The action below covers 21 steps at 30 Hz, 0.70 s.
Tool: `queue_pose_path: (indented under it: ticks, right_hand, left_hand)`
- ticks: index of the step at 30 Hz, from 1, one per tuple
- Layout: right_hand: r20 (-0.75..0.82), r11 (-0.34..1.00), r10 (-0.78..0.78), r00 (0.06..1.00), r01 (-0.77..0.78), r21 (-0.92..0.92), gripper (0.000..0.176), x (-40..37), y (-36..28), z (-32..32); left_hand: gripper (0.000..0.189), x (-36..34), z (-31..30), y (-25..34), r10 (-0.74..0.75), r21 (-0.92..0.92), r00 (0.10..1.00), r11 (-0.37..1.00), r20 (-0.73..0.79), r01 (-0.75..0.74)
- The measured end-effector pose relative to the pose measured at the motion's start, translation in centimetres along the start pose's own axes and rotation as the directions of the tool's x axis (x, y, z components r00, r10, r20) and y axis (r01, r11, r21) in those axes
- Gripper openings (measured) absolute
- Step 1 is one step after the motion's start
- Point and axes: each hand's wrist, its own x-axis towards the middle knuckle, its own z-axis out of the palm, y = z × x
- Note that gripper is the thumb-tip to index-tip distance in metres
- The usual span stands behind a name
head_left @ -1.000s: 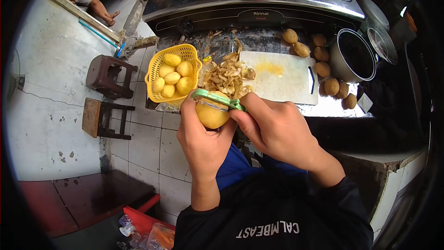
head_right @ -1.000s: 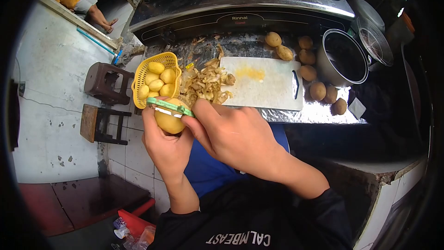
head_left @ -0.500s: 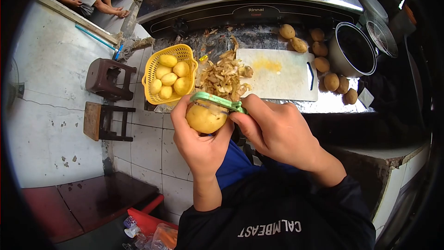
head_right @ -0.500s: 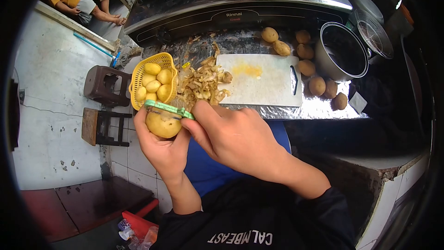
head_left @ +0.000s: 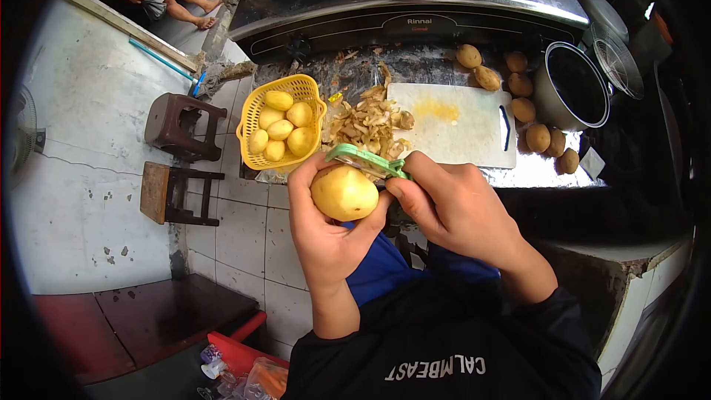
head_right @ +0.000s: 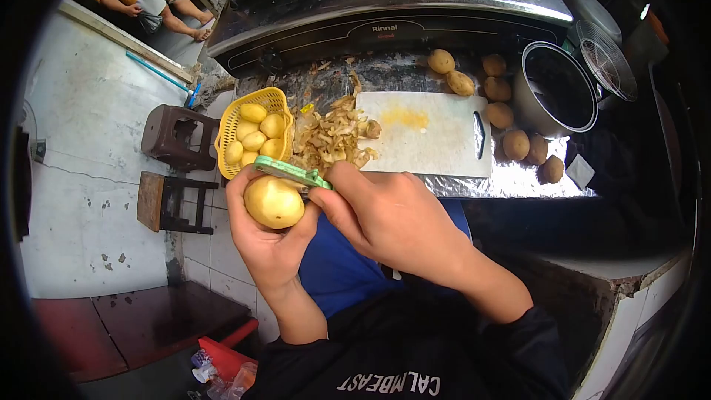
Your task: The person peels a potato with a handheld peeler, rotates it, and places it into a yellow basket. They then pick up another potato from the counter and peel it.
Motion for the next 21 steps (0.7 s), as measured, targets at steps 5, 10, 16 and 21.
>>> queue_pose_path:
  ticks: [5,10,16,21]
  right_hand:
    - [-0.058,0.991,0.104,0.993,-0.098,0.089,0.023,0.8,0.8,0.4]
    - [-0.048,0.948,0.250,0.967,-0.235,0.215,0.023,2.7,2.6,1.0]
    - [-0.148,0.985,0.166,0.975,-0.170,-0.011,0.028,5.6,7.6,4.7]
    - [-0.054,0.954,0.282,0.958,-0.275,0.121,0.031,5.9,6.9,4.5]
  left_hand:
    - [0.066,0.8,0.2,-1.5,-0.090,-0.089,0.984,0.991,0.151,0.104]
    - [0.055,1.5,0.1,-2.6,-0.120,-0.527,0.953,0.811,0.279,0.256]
    - [0.050,1.5,-0.2,-5.2,-0.184,-0.538,0.938,0.779,0.295,0.322]
    - [0.050,1.6,-0.8,-5.8,-0.292,-0.521,0.927,0.767,0.237,0.375]
